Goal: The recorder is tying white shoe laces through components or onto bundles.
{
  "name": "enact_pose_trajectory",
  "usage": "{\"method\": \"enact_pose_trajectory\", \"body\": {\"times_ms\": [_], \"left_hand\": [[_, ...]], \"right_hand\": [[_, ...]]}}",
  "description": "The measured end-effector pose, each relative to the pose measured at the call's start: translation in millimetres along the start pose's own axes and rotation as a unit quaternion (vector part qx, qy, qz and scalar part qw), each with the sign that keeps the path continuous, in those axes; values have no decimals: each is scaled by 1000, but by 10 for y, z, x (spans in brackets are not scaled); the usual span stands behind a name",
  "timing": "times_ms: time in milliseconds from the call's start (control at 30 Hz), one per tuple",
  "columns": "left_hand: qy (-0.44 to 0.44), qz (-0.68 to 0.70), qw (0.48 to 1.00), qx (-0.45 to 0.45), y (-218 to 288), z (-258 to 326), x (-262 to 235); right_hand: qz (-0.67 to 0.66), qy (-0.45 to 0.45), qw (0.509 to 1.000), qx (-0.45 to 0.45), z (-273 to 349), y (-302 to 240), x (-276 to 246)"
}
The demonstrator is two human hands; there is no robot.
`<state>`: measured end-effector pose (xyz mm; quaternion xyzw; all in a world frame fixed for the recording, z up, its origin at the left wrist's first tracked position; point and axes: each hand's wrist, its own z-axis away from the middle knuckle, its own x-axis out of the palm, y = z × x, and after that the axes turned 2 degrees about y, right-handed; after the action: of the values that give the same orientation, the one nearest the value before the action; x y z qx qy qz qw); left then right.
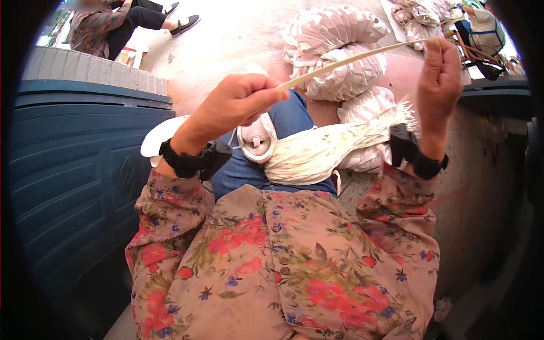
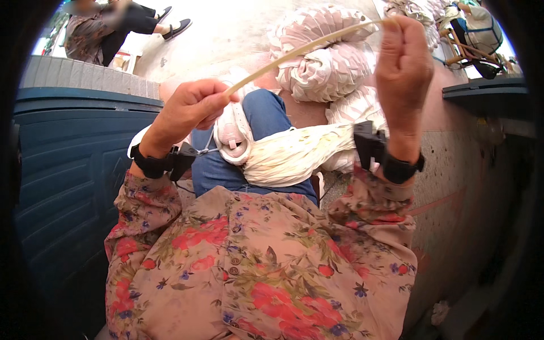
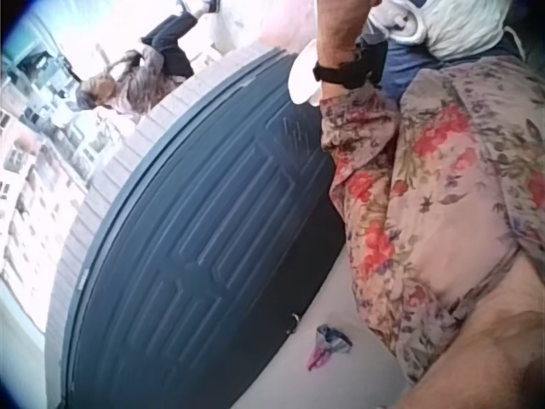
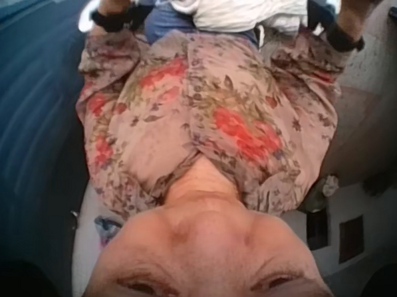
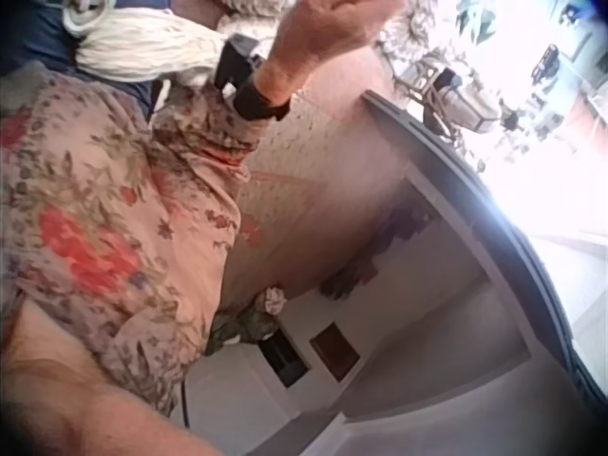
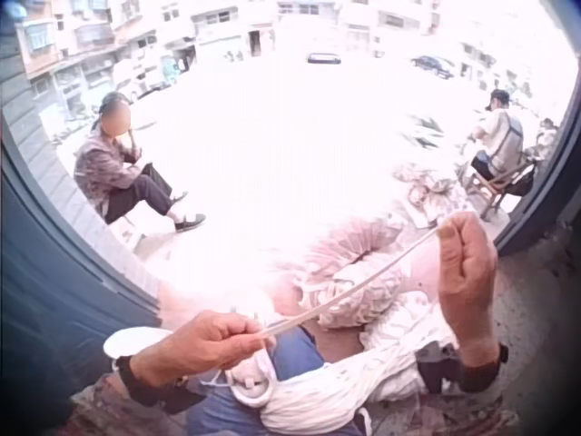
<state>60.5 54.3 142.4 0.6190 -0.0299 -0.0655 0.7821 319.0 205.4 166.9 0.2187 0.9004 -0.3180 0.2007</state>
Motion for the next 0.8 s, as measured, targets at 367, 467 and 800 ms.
{"method": "enact_pose_trajectory", "body": {"times_ms": [367,467,800], "left_hand": [[131,-234,961,-68,-1309,329,149],[113,-145,980,-78,-1301,366,135],[309,-332,891,16,-1652,-44,-326]], "right_hand": [[-346,-399,837,147,1703,-520,1327],[-393,-498,741,221,1879,-830,1551],[-307,-439,772,344,1579,-294,1685]]}}
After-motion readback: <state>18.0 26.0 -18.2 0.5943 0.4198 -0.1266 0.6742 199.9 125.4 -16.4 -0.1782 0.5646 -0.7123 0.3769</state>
